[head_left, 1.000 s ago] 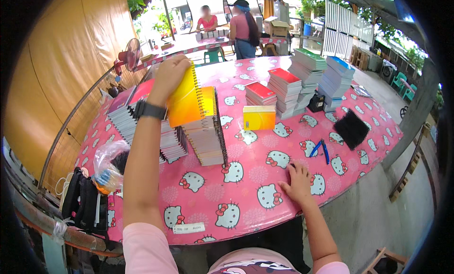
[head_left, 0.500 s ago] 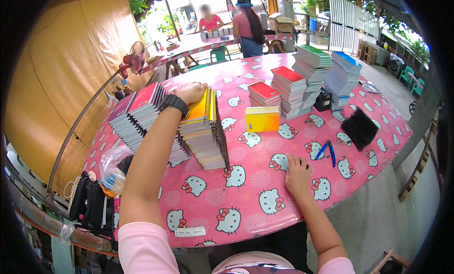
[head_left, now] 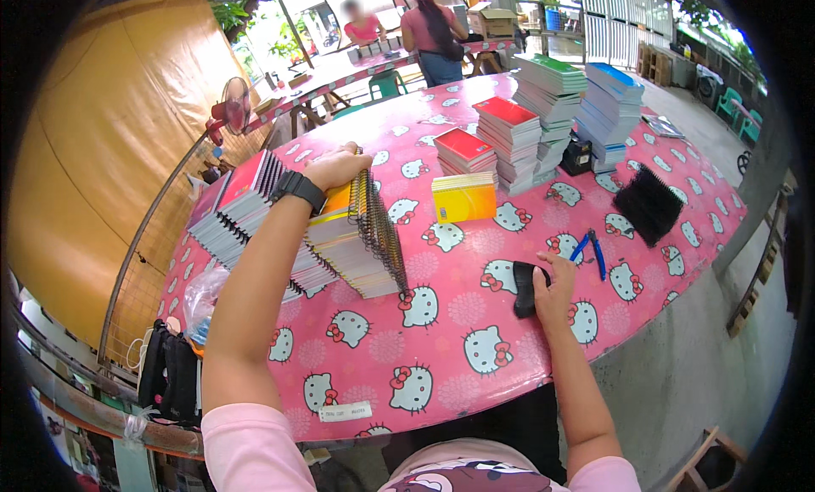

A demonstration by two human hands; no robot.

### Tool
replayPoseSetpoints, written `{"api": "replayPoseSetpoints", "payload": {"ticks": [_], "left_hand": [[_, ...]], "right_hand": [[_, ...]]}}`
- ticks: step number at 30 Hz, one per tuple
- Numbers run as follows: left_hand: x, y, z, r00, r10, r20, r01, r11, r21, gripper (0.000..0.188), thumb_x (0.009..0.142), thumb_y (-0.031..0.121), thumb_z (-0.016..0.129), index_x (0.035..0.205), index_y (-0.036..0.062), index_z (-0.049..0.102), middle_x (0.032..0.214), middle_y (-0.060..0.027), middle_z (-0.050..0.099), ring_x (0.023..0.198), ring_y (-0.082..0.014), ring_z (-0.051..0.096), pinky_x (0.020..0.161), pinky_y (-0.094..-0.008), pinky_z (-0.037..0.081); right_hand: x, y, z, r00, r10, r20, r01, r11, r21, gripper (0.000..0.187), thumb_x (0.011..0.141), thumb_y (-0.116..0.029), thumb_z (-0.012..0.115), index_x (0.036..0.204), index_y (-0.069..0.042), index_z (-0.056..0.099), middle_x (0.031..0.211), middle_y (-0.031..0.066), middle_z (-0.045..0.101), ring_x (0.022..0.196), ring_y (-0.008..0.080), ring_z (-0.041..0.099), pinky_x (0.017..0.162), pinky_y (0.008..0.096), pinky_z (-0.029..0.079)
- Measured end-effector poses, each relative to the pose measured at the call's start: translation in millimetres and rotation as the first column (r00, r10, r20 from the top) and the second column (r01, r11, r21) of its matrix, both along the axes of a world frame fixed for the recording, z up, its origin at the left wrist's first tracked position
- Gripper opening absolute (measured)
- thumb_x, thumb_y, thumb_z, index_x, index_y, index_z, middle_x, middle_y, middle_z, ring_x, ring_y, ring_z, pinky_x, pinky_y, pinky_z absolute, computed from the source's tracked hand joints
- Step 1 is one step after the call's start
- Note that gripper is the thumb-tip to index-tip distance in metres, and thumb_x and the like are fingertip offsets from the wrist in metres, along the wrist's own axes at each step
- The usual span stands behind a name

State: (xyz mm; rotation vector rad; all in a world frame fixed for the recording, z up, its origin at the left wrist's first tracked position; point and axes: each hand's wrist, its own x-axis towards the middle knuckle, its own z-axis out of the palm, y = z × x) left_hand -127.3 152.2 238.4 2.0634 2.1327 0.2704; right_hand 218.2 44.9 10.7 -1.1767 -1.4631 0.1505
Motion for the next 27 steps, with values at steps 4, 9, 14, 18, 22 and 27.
{"api": "replayPoseSetpoints", "payload": {"ticks": [4,9,14,18,22,27], "left_hand": [[16.7,-5.9,8.9,0.977,0.091,-0.195,-0.106,0.992,-0.068,0.066,0.079,0.05,0.044,0.126,0.0039,0.045,0.132,-0.0168,0.045,0.125,-0.0347,0.038,0.1,-0.0624,0.013],[88.3,-39.1,18.3,0.782,0.176,-0.598,0.241,0.799,0.551,0.067,0.075,0.05,0.06,0.125,0.0083,0.046,0.126,-0.0098,0.05,0.122,-0.0252,0.039,0.101,-0.0584,0.019],[201.1,-30.3,-72.9,0.87,-0.433,-0.235,0.466,0.571,0.675,0.016,0.079,0.011,0.052,0.089,0.0072,0.064,0.089,-0.0109,0.062,0.087,-0.0278,0.057,0.075,-0.0399,0.045],[155.0,36.7,-168.0,0.947,-0.291,-0.133,0.293,0.625,0.723,0.023,0.075,0.009,0.053,0.097,0.0059,0.06,0.101,-0.0093,0.06,0.101,-0.025,0.054,0.087,-0.0384,0.042],[145.4,66.1,-199.7,0.97,-0.182,-0.16,0.242,0.672,0.7,0.026,0.078,0.014,0.057,0.104,0.0104,0.06,0.106,-0.0068,0.059,0.102,-0.0235,0.053,0.088,-0.0383,0.04],[137.8,80.2,-203.2,0.971,-0.223,-0.089,0.222,0.697,0.682,0.018,0.076,0.015,0.062,0.093,0.01,0.065,0.097,-0.0055,0.062,0.093,-0.0234,0.057,0.082,-0.0365,0.041]], "right_hand": [[-3.0,-1.5,-0.1,1.0,-0.002,-0.029,0.002,1.0,-0.013,0.024,0.072,-0.005,0.057,0.096,-0.005,0.058,0.097,0.0098,0.058,0.095,0.0277,0.048,0.088,0.0376,0.037],[-0.6,1.5,-0.9,0.999,-0.015,-0.045,0.016,1.0,0.015,0.024,0.071,-0.004,0.057,0.095,-0.005,0.059,0.095,0.0098,0.058,0.094,0.0278,0.048,0.087,0.0375,0.037],[15.0,1.8,-0.2,0.996,-0.041,-0.082,0.04,0.999,-0.005,0.023,0.07,-0.003,0.056,0.093,-0.005,0.058,0.094,0.011,0.058,0.093,0.0287,0.048,0.085,0.038,0.037],[-3.4,6.6,-6.7,0.997,-0.03,-0.066,0.033,0.998,0.044,0.022,0.07,-0.001,0.054,0.091,-0.004,0.059,0.092,0.0115,0.058,0.091,0.0292,0.049,0.084,0.0386,0.038],[7.0,10.0,-4.9,0.998,-0.032,-0.061,0.034,0.999,0.023,0.023,0.068,0.001,0.054,0.09,-0.004,0.058,0.092,0.0111,0.058,0.091,0.0295,0.049,0.084,0.0385,0.039],[10.8,13.4,-8.5,0.999,-0.028,-0.034,0.028,0.999,0.02,0.023,0.069,0.003,0.054,0.09,-0.005,0.058,0.093,0.0096,0.058,0.091,0.0268,0.049,0.082,0.0353,0.039]]}}
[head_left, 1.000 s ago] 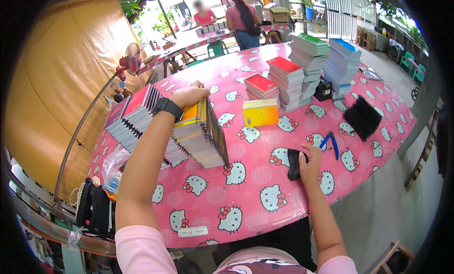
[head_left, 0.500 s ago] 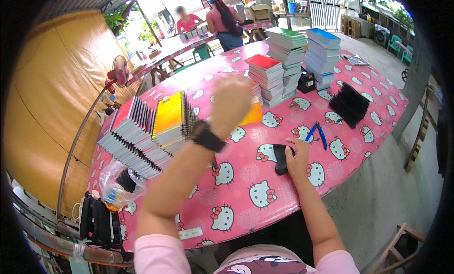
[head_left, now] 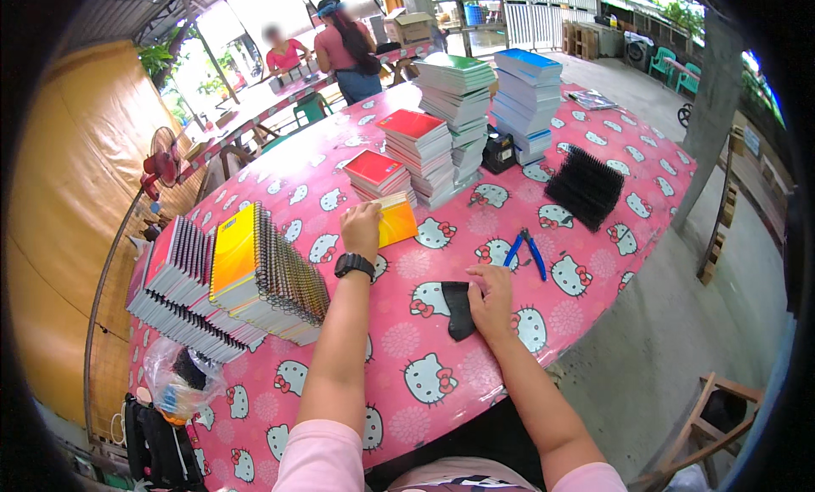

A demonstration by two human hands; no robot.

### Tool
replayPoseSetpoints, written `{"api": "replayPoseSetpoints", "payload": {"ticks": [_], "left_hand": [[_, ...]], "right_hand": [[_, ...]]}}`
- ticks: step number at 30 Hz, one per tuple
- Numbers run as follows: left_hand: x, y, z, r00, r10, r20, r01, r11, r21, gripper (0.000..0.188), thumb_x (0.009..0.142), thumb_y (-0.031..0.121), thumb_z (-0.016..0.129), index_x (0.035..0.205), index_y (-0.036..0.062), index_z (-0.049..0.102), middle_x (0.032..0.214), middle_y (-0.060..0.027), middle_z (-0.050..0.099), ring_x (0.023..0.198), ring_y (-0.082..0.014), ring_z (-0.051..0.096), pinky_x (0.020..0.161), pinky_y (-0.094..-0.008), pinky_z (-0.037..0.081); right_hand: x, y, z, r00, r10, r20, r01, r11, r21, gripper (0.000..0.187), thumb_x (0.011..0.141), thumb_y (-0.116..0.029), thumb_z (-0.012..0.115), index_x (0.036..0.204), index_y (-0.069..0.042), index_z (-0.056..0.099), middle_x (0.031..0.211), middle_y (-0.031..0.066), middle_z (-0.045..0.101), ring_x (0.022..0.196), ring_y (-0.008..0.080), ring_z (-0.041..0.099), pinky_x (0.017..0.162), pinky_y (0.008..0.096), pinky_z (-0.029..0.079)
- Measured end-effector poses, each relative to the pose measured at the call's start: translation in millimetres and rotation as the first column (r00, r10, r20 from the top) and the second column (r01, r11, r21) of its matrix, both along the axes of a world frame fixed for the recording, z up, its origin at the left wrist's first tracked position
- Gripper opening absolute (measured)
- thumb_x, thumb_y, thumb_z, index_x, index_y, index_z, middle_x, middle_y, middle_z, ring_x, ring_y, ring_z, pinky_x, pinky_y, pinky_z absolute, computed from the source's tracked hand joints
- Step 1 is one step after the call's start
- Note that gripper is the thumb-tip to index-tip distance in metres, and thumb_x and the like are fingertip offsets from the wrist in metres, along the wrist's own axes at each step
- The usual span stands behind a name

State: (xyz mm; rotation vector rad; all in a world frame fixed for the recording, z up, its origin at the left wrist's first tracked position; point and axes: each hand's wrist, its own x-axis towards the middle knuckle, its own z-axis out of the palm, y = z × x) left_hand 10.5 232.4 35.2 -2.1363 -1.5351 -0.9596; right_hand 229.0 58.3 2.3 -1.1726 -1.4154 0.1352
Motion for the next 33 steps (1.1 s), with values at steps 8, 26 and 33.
{"api": "replayPoseSetpoints", "payload": {"ticks": [8,26,33], "left_hand": [[16.1,-43.8,25.0,0.985,-0.082,0.149,0.086,0.996,-0.021,0.012,0.079,0.011,0.059,0.089,0.0048,0.061,0.088,-0.011,0.062,0.081,-0.0295,0.06,0.072,-0.0391,0.045],[8.2,-212.7,-0.9,0.895,-0.346,0.28,0.351,0.936,0.035,0.022,0.076,0.001,0.059,0.097,0.0068,0.063,0.087,-0.0081,0.06,0.081,-0.0258,0.056,0.075,-0.0367,0.04],[13.0,-213.1,2.6,0.884,-0.413,0.22,0.397,0.91,0.116,0.024,0.073,0.003,0.062,0.096,0.0092,0.064,0.087,-0.0032,0.061,0.078,-0.0206,0.056,0.071,-0.0347,0.04]], "right_hand": [[-0.5,3.4,-2.9,1.0,0.013,0.006,-0.013,1.0,-0.025,0.024,0.069,-0.004,0.057,0.093,-0.005,0.058,0.094,0.0111,0.057,0.092,0.0299,0.048,0.083,0.0391,0.039],[61.9,41.1,1.2,0.96,-0.094,0.265,0.137,0.979,-0.148,0.03,0.074,-0.006,0.056,0.104,-0.004,0.057,0.1,0.0109,0.059,0.098,0.0293,0.052,0.082,0.0417,0.041],[182.6,98.0,19.8,0.648,-0.33,0.686,0.591,0.786,-0.181,0.034,0.073,-0.013,0.06,0.107,-0.008,0.058,0.105,0.0091,0.058,0.103,0.0282,0.051,0.08,0.0446,0.044]]}}
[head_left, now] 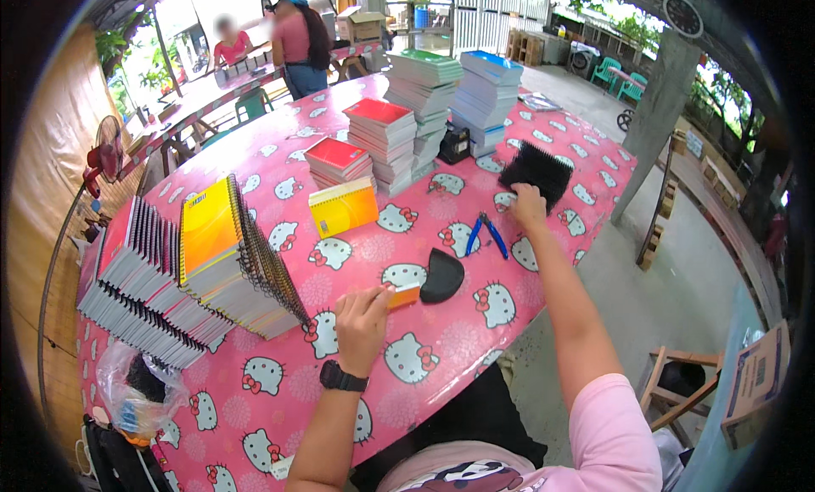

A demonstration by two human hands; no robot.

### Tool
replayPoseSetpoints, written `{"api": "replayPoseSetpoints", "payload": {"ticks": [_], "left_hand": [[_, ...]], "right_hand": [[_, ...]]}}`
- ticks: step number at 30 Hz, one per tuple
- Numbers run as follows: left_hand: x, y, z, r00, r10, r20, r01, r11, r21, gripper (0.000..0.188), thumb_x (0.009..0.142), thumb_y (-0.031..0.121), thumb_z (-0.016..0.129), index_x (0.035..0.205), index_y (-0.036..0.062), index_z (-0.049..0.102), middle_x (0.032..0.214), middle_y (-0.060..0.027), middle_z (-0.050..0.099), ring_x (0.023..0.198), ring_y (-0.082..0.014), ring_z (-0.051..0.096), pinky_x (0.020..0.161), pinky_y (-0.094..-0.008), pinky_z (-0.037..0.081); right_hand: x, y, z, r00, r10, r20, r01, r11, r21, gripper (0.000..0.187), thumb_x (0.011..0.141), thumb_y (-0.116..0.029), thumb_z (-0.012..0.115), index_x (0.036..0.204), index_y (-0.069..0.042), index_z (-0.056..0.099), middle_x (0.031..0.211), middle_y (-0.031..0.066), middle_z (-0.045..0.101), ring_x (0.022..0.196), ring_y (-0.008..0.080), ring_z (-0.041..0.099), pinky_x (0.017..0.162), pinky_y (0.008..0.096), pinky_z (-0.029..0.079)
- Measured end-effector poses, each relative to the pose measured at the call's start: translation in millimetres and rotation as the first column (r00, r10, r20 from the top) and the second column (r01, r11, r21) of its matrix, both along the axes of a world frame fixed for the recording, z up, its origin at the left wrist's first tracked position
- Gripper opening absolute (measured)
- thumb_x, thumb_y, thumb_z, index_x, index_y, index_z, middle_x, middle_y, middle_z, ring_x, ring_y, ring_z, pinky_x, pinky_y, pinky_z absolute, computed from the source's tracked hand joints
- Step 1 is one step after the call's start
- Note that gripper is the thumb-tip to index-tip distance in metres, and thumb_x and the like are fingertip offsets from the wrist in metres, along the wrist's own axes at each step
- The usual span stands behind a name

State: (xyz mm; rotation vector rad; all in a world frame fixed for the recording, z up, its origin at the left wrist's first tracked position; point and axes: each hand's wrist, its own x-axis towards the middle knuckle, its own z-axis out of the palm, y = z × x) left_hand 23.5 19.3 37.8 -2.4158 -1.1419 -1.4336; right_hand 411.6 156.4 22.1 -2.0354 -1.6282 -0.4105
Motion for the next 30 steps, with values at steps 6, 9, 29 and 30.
{"api": "replayPoseSetpoints", "payload": {"ticks": [6,9,29,30], "left_hand": [[-7.8,0.9,-9.2,1.0,0.019,-0.011,-0.02,1.0,-0.011,0.024,0.072,0.005,0.062,0.095,0.01,0.063,0.087,-0.0027,0.06,0.078,-0.0202,0.057,0.071,-0.0345,0.04],[-7.1,-0.2,-5.6,0.999,0.021,-0.029,-0.022,0.999,-0.026,0.025,0.072,0.006,0.061,0.097,0.0107,0.062,0.087,-0.0024,0.059,0.08,-0.0201,0.056,0.072,-0.035,0.04],[-8.1,-3.9,-9.6,0.999,0.015,0.04,-0.014,1.0,-0.002,0.027,0.073,0.009,0.059,0.098,0.0147,0.063,0.088,-0.0008,0.059,0.082,-0.0195,0.055,0.076,-0.0353,0.039],[-7.6,-3.7,-11.3,0.999,0.013,0.043,-0.013,1.0,-0.003,0.026,0.074,0.01,0.059,0.099,0.0146,0.063,0.088,-0.0007,0.059,0.082,-0.0192,0.055,0.076,-0.0351,0.039]], "right_hand": [[-13.6,14.1,0.4,0.98,-0.051,0.191,0.1,0.962,-0.253,0.037,0.072,-0.019,0.064,0.107,-0.009,0.056,0.109,0.0108,0.051,0.107,0.031,0.045,0.081,0.047,0.044],[1.0,16.9,-7.5,0.982,-0.042,0.185,0.063,0.992,-0.113,0.039,0.071,-0.021,0.065,0.107,-0.009,0.055,0.109,0.0113,0.051,0.107,0.0321,0.045,0.08,0.0461,0.045],[-9.1,22.7,-3.7,0.952,0.307,-0.012,-0.284,0.865,-0.413,0.024,0.071,-0.021,0.069,0.086,-0.002,0.064,0.084,0.0181,0.065,0.08,0.0331,0.063,0.071,0.0409,0.049],[-10.7,16.5,-0.3,0.958,0.281,-0.05,-0.278,0.878,-0.389,0.023,0.07,-0.019,0.069,0.085,-0.003,0.064,0.084,0.0188,0.064,0.081,0.0343,0.062,0.07,0.0416,0.049]]}}
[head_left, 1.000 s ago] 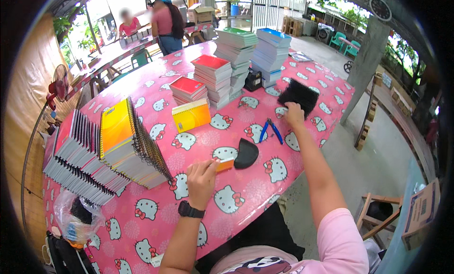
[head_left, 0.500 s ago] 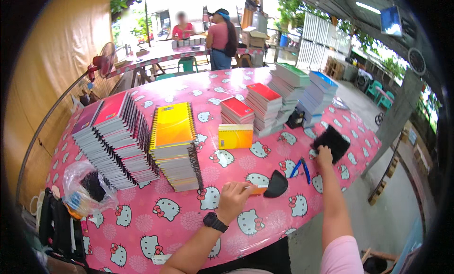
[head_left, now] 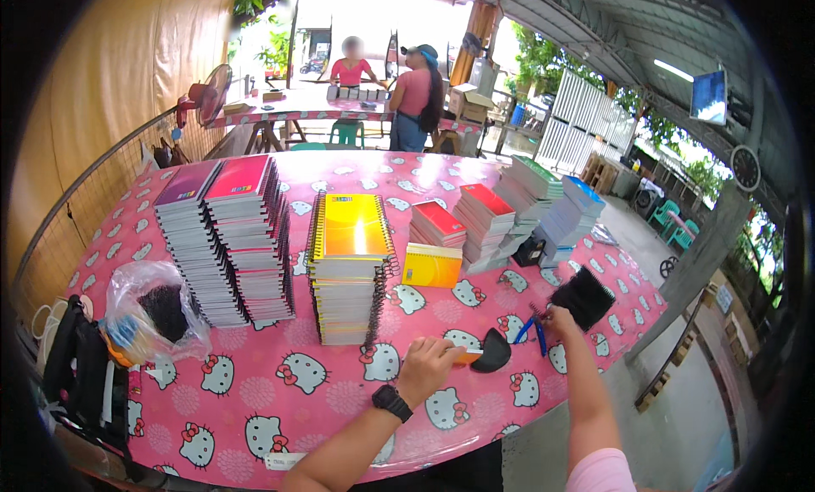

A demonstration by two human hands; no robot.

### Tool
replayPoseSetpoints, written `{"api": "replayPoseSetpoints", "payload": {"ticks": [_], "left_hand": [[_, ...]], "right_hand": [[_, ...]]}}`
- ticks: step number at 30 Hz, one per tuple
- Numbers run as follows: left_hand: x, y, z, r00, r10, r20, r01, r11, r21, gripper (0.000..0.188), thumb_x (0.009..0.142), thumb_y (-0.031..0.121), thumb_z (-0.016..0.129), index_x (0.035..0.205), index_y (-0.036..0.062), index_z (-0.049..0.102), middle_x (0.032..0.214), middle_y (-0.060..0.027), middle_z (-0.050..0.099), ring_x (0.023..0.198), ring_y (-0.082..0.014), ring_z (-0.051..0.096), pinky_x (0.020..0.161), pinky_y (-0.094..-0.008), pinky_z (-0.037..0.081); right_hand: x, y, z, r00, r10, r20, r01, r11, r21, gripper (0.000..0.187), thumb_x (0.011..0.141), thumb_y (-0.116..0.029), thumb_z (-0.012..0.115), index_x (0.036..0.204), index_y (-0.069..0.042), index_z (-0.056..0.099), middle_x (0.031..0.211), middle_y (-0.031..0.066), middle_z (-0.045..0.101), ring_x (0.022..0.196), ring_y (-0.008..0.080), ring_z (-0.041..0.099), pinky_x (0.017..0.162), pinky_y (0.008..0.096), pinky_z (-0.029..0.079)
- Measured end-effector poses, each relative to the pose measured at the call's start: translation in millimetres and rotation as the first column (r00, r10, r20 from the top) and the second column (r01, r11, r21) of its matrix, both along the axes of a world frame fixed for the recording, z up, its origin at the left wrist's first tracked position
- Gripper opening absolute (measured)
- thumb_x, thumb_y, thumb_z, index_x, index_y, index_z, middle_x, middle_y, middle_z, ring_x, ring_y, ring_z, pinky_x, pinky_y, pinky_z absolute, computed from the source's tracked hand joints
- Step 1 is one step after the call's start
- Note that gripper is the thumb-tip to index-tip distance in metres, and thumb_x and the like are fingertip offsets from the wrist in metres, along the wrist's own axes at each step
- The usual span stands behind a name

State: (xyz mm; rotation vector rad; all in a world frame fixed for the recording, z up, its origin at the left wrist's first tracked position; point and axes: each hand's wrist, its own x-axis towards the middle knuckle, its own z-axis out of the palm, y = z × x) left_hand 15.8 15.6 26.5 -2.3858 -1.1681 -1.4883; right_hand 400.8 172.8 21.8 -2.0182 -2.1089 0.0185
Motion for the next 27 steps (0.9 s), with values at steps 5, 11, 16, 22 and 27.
{"api": "replayPoseSetpoints", "payload": {"ticks": [5,11,16,22,27], "left_hand": [[3.7,-2.2,-2.4,0.996,0.067,-0.058,-0.067,0.998,0.006,0.021,0.076,0.018,0.061,0.097,0.0142,0.062,0.084,0.0004,0.058,0.079,-0.0165,0.054,0.075,-0.0334,0.036],[4.4,0.3,-1.4,0.998,0.041,-0.052,-0.041,0.999,0.002,0.013,0.076,0.018,0.062,0.089,0.0139,0.061,0.081,0.0011,0.058,0.078,-0.0154,0.054,0.076,-0.0344,0.034],[12.9,-5.9,9.6,0.999,-0.022,0.031,0.022,1.0,-0.004,0.009,0.075,0.015,0.06,0.084,0.0141,0.061,0.079,0.0019,0.057,0.078,-0.0152,0.054,0.076,-0.0363,0.032],[8.9,-9.4,2.5,0.997,-0.01,-0.075,0.007,0.999,-0.036,0.009,0.074,0.012,0.058,0.083,0.0137,0.06,0.079,0.0011,0.056,0.082,-0.0157,0.054,0.077,-0.0379,0.031],[14.9,-14.5,5.1,0.996,-0.062,-0.058,0.056,0.994,-0.089,0.011,0.076,0.014,0.058,0.086,0.0133,0.059,0.082,-0.001,0.057,0.087,-0.0175,0.054,0.082,-0.0389,0.03]], "right_hand": [[-17.4,-15.7,13.7,0.998,-0.059,0.004,0.058,0.985,0.165,0.016,0.067,-0.008,0.065,0.084,-0.005,0.066,0.084,0.0202,0.063,0.081,0.0369,0.06,0.071,0.0431,0.048],[-5.3,-12.1,18.3,0.998,0.02,0.058,-0.042,0.91,0.413,0.032,0.068,-0.001,0.059,0.1,-0.005,0.059,0.087,0.0162,0.061,0.077,0.0351,0.059,0.069,0.0417,0.049],[-28.6,-26.9,40.0,0.878,0.149,-0.454,-0.055,0.975,0.214,0.04,0.07,-0.001,0.061,0.109,-0.006,0.054,0.08,0.009,0.058,0.07,0.0202,0.058,0.061,0.0306,0.047],[-175.8,-158.1,72.3,0.58,0.203,-0.789,-0.407,0.911,-0.064,0.025,0.078,-0.003,0.065,0.102,-0.005,0.058,0.077,-0.001,0.055,0.068,0.0057,0.052,0.058,0.0214,0.043],[-185.0,-192.8,35.3,0.498,0.238,-0.834,-0.261,0.958,0.118,0.026,0.075,0.002,0.067,0.1,-0.003,0.059,0.078,-0.0016,0.055,0.066,0.004,0.05,0.058,0.0196,0.042]]}}
